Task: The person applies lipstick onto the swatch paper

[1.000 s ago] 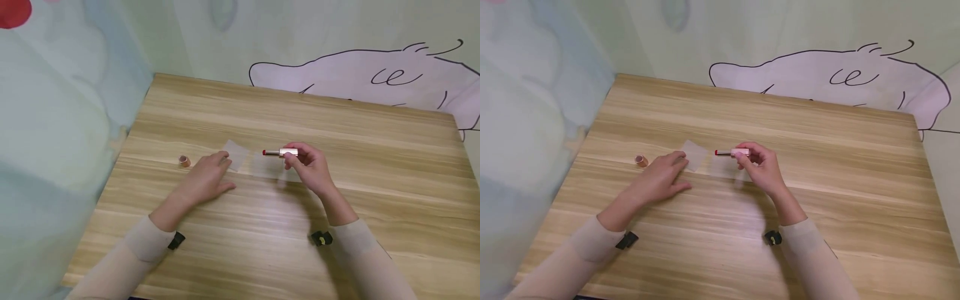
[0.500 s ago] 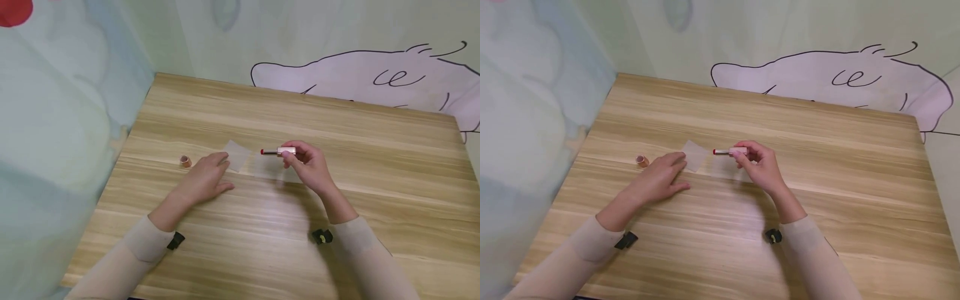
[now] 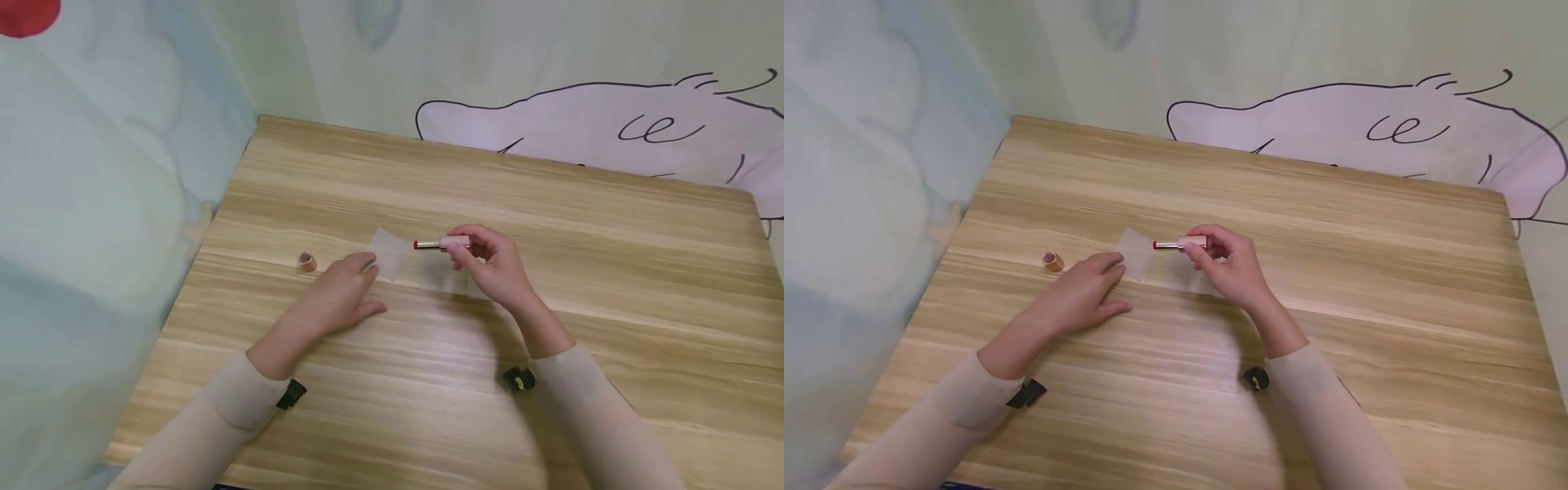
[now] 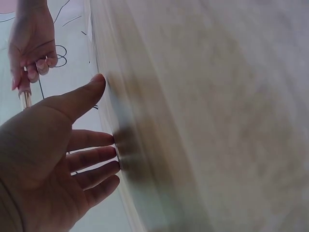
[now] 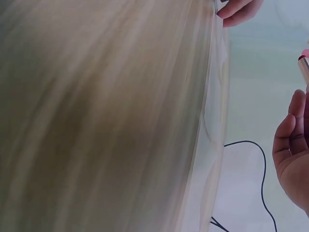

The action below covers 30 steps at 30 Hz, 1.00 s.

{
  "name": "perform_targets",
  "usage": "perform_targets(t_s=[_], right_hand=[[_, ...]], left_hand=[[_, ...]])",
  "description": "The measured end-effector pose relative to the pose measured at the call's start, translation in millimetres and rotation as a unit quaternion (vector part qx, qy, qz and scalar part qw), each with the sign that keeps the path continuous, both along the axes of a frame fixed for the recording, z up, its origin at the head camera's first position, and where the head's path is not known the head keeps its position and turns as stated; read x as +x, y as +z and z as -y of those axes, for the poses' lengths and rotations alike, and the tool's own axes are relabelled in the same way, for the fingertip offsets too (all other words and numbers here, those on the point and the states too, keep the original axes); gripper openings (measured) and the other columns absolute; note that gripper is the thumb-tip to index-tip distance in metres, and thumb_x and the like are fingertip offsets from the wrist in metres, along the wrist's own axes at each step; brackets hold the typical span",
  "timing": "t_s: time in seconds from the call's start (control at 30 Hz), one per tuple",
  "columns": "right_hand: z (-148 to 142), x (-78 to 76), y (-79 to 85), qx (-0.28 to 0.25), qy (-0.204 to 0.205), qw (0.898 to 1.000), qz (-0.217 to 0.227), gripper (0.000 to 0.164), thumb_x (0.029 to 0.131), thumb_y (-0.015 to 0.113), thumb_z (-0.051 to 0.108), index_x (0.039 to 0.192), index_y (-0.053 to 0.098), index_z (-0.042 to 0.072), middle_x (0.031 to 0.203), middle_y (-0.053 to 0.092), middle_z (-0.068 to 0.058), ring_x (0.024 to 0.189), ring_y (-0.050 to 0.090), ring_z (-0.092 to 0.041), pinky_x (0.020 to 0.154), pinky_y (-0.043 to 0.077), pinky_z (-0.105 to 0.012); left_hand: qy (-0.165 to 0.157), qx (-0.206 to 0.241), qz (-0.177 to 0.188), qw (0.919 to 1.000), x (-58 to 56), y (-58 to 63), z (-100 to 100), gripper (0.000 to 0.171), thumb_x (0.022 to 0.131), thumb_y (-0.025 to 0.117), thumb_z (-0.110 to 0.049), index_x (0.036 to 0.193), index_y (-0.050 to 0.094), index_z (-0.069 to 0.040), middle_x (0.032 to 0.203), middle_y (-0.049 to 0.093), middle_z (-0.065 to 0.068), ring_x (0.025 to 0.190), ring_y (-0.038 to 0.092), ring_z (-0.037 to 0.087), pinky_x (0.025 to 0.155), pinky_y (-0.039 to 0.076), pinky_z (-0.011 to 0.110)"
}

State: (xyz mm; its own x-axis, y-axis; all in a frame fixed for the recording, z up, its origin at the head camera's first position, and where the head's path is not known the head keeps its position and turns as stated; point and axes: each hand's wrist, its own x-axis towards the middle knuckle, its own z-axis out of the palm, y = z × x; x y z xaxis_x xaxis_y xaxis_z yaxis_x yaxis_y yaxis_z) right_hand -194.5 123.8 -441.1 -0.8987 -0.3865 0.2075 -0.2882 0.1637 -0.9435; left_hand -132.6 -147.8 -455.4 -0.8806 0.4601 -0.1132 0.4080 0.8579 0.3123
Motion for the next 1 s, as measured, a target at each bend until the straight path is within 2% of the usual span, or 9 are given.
perform_targets(t_s=[0.17, 0.33, 0.43, 0.6, 0.7, 0.83, 1.0], right_hand=[[8, -2.4, -0.6, 0.026, -0.004, 1.000, -0.006, 0.016, 0.094, 0.071, 0.003, 0.109, 0.071, -0.003, 0.079, 0.065, -0.012, 0.065, 0.063, -0.018, 0.056, 0.047, -0.022], [18, -4.4, -1.9, 0.077, -0.014, 0.997, -0.019, 0.018, 0.093, 0.075, 0.010, 0.108, 0.072, 0.001, 0.074, 0.065, -0.007, 0.064, 0.063, -0.019, 0.054, 0.047, -0.023], [26, -6.1, -3.9, 0.108, -0.022, 0.993, -0.040, 0.019, 0.092, 0.077, 0.014, 0.106, 0.073, 0.002, 0.072, 0.064, -0.004, 0.063, 0.060, -0.017, 0.055, 0.046, -0.023], [41, -9.6, -10.1, 0.159, -0.022, 0.981, -0.107, 0.020, 0.091, 0.078, 0.019, 0.099, 0.073, 0.001, 0.068, 0.058, -0.003, 0.060, 0.052, -0.015, 0.055, 0.042, -0.024], [49, -11.1, -12.2, 0.195, -0.017, 0.971, -0.135, 0.022, 0.092, 0.078, 0.022, 0.098, 0.072, 0.001, 0.069, 0.058, -0.003, 0.060, 0.053, -0.015, 0.056, 0.043, -0.027], [57, -12.1, -12.4, 0.233, -0.014, 0.961, -0.145, 0.025, 0.093, 0.076, 0.024, 0.100, 0.072, 0.001, 0.072, 0.062, -0.004, 0.062, 0.058, -0.017, 0.059, 0.047, -0.030], [63, -12.3, -12.4, 0.255, -0.016, 0.956, -0.144, 0.026, 0.095, 0.074, 0.025, 0.102, 0.073, 0.000, 0.074, 0.063, -0.004, 0.063, 0.059, -0.017, 0.060, 0.048, -0.031]], left_hand=[[0.006, -0.001, -0.003, 1.0000, 1.1, -1.4, -4, 0.073, 0.091, 0.075, -0.044, 0.135, 0.057, 0.011, 0.147, 0.048, 0.027, 0.138, 0.044, 0.039, 0.115, 0.036, 0.049], [0.007, 0.003, -0.022, 0.9997, 2.9, -3.0, -6, 0.072, 0.090, 0.076, -0.043, 0.132, 0.058, 0.013, 0.143, 0.050, 0.028, 0.135, 0.045, 0.040, 0.114, 0.037, 0.048], [0.013, 0.004, -0.020, 0.9997, 3.7, -3.1, -7, 0.072, 0.090, 0.076, -0.043, 0.132, 0.058, 0.012, 0.144, 0.049, 0.028, 0.136, 0.045, 0.039, 0.114, 0.037, 0.048], [0.020, -0.001, -0.012, 0.9997, 3.8, -3.0, -7, 0.072, 0.091, 0.075, -0.045, 0.133, 0.059, 0.010, 0.146, 0.048, 0.026, 0.137, 0.045, 0.038, 0.114, 0.039, 0.048], [0.020, -0.002, -0.014, 0.9997, 3.8, -3.6, -6, 0.071, 0.091, 0.074, -0.046, 0.133, 0.059, 0.010, 0.146, 0.049, 0.026, 0.137, 0.045, 0.038, 0.113, 0.040, 0.049], [0.018, 0.000, -0.017, 0.9997, 4.0, -4.1, -6, 0.071, 0.091, 0.074, -0.047, 0.132, 0.060, 0.009, 0.145, 0.050, 0.025, 0.136, 0.046, 0.037, 0.110, 0.042, 0.049], [0.018, 0.000, -0.012, 0.9998, 4.9, -3.6, -5, 0.072, 0.091, 0.074, -0.047, 0.133, 0.059, 0.009, 0.145, 0.049, 0.024, 0.136, 0.046, 0.036, 0.109, 0.044, 0.049]])
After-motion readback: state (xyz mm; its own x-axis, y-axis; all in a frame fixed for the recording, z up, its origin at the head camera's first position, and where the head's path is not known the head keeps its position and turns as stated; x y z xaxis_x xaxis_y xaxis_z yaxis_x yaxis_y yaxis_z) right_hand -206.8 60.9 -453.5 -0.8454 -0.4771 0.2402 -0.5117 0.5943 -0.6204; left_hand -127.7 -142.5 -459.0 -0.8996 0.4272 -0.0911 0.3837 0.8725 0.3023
